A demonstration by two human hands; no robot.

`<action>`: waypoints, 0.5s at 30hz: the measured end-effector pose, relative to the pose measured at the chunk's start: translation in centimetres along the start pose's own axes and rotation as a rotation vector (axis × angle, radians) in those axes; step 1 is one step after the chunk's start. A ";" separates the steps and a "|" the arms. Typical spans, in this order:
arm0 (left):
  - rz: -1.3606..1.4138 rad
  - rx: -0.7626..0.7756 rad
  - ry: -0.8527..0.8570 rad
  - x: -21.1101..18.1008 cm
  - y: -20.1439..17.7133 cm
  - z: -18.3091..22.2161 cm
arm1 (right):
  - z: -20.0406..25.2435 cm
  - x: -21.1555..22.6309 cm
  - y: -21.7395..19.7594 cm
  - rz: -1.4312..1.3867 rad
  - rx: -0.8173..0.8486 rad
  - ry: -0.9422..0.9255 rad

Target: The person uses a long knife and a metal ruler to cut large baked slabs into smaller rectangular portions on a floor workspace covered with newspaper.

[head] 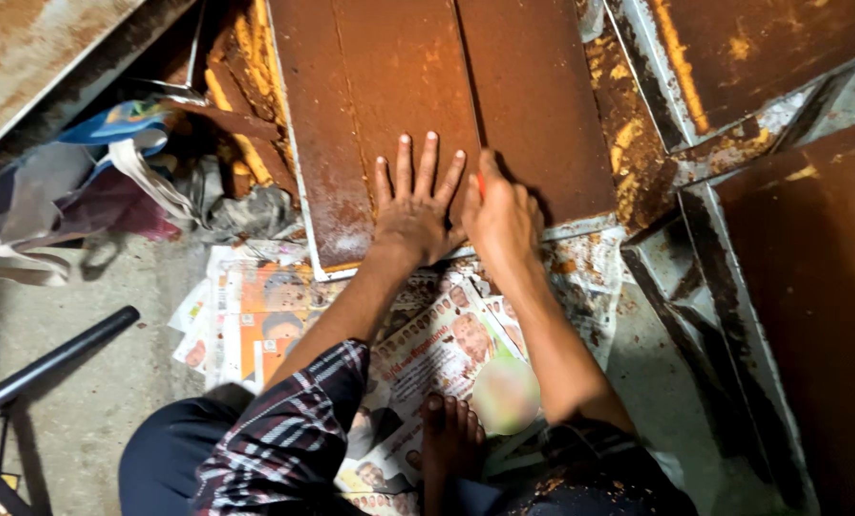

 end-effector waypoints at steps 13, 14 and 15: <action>0.042 0.023 -0.008 0.3 0.1 0.0 | 1.3 -1.2 -0.4 0.000 0.029 -0.005; 0.020 0.024 -0.009 0.3 0.0 -0.1 | 0.3 -0.9 -0.4 0.003 0.002 -0.029; 0.000 0.016 -0.002 0.0 -0.1 -0.2 | -0.6 -0.7 -0.8 0.012 -0.035 -0.053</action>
Point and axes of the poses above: each hand's wrist, its own z-axis away from the middle knuckle, its own y-axis out of the palm, x = y × z, the point moved 6 cm from there along -z, towards the middle knuckle, and after that the axes turned 1 degree about z, right-handed, at the moved point
